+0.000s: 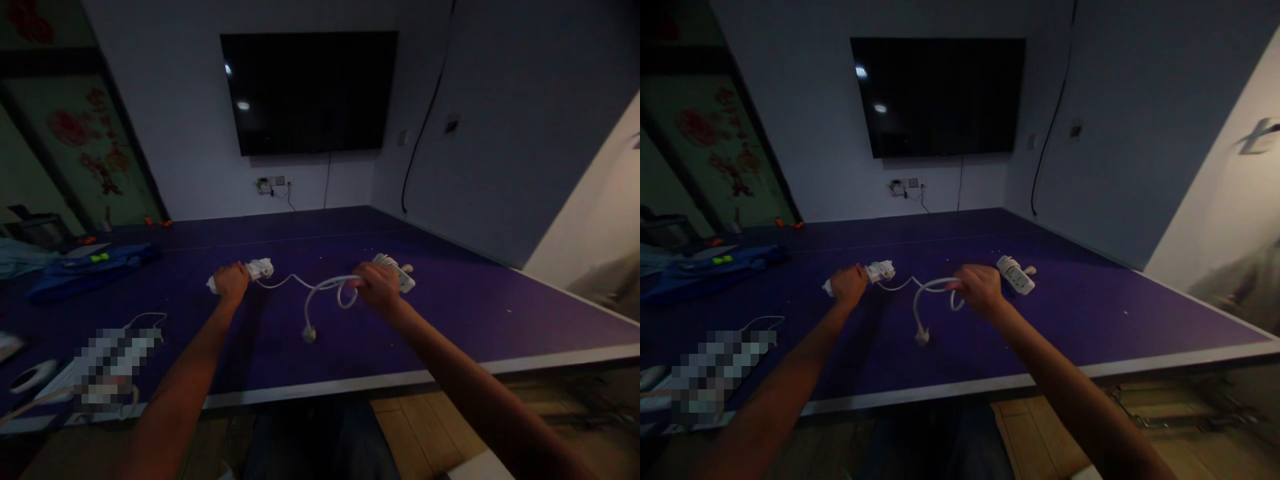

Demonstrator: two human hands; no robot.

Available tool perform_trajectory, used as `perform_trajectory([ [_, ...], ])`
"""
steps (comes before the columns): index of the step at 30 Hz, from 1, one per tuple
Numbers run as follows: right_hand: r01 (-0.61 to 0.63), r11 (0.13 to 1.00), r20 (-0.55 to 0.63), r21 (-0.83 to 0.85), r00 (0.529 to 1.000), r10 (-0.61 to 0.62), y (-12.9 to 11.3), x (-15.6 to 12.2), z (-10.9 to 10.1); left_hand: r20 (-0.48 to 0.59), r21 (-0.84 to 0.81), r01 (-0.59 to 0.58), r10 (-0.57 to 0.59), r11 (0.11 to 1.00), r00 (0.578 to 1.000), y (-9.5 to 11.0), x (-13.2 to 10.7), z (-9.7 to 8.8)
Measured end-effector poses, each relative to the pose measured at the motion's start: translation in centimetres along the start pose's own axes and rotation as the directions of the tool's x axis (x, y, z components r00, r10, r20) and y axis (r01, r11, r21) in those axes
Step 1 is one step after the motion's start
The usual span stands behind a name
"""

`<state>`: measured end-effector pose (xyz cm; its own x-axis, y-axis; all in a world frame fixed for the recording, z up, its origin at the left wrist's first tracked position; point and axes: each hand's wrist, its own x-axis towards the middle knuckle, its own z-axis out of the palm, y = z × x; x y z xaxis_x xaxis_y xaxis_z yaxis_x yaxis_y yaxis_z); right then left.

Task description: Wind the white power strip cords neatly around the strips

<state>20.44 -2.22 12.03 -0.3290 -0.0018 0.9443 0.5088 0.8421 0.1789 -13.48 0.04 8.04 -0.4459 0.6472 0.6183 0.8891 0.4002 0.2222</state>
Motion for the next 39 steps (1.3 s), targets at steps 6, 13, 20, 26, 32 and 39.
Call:
perform_trajectory([
  [6, -0.215, 0.975, 0.058, -0.047, 0.974, 0.218, 3.6, 3.6, -3.6, -0.008, -0.063, 0.292, -0.293, 0.954, 0.956, -1.3, -0.5, 1.3],
  [13, -0.384, 0.923, 0.328, -0.038, 0.867, 0.374, 8.6, -0.7, -0.7, -0.180, -0.231, 0.372, -0.415, 0.899, 0.892, -0.6, 3.2, -3.2],
  [20, -0.311, 0.942, 0.607, -0.125, 0.727, 0.320, 8.1, -0.9, 6.8, -0.317, -0.383, 0.306, -0.436, 0.871, 0.842, 2.7, 5.2, -10.0],
  [26, -0.511, 0.849, 0.586, 0.133, 0.732, 0.348, 2.7, 2.8, 13.6, -0.260, -0.477, 0.137, -0.289, 0.868, 0.921, 6.8, 2.9, -13.4],
  [32, -0.614, 0.600, 0.669, 0.514, 0.724, 0.168, -3.5, 3.8, 17.0, -0.208, -0.480, 0.076, -0.198, 0.874, 0.958, 9.4, 0.3, -14.5],
  [39, -0.659, 0.588, 0.756, 0.469, 0.644, 0.118, -6.9, 0.3, 13.5, -0.189, -0.287, 0.142, -0.201, 0.947, 0.961, 7.1, 1.7, -12.9],
])
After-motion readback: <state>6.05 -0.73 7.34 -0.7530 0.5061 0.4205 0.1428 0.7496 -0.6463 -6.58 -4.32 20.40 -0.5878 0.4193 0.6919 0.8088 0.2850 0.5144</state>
